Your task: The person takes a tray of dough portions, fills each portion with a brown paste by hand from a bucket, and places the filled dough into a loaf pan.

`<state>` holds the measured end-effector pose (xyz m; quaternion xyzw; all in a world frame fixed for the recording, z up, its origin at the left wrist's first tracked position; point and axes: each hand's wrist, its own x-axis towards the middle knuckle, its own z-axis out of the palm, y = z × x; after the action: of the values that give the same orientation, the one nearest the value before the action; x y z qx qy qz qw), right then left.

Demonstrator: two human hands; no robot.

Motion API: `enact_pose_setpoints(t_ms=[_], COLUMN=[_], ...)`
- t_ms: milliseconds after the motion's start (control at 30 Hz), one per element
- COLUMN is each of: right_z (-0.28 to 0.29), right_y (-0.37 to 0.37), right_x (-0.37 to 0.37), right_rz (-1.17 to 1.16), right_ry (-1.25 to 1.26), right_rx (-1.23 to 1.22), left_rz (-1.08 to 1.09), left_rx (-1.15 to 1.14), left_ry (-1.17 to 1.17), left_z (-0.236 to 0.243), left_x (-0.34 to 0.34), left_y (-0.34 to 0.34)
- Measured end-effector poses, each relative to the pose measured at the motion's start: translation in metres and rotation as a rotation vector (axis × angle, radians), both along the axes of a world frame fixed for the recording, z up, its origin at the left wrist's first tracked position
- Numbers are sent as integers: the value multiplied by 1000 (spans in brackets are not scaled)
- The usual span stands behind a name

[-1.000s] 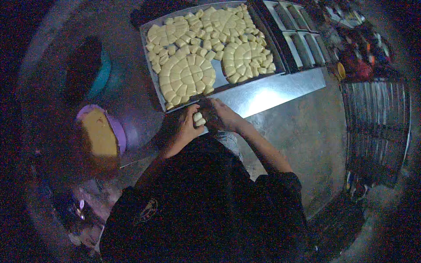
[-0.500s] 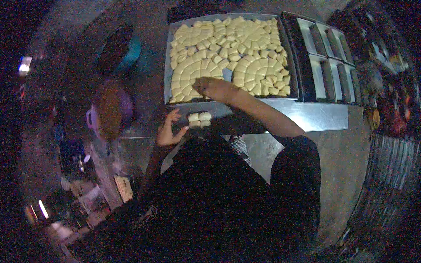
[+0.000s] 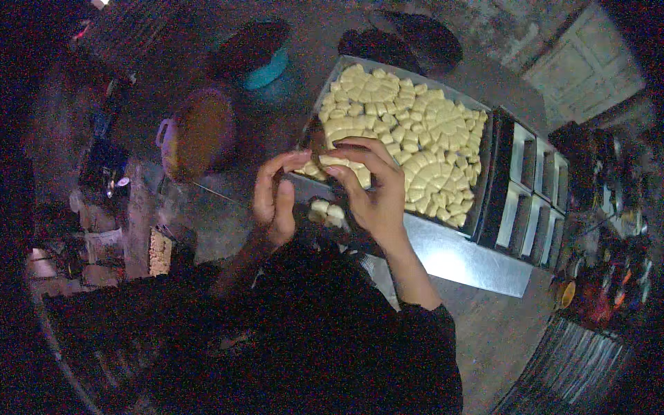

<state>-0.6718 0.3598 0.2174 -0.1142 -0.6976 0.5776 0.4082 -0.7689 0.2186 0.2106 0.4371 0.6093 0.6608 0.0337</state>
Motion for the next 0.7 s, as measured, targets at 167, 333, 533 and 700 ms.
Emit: enact_pose_setpoints(t_ms=[167,333,533,700], right_z=[24,40,43,40], right_y=[-33,-76,-81,-57], right_x=[-51,-111,-215,-328], right_rz=[304,419,606,660], right_ry=[41,-42,-194,-418], right_rx=[-507,-474,-588,-300], left_rz=[-125,-247,-102,5], left_rx=[247,716,744,306], left_ry=[532,158,-356,-517], left_z=[37,4,-28,-61], left_x=[-60,-105,-177,-250], left_y=[5,7,-12,-34])
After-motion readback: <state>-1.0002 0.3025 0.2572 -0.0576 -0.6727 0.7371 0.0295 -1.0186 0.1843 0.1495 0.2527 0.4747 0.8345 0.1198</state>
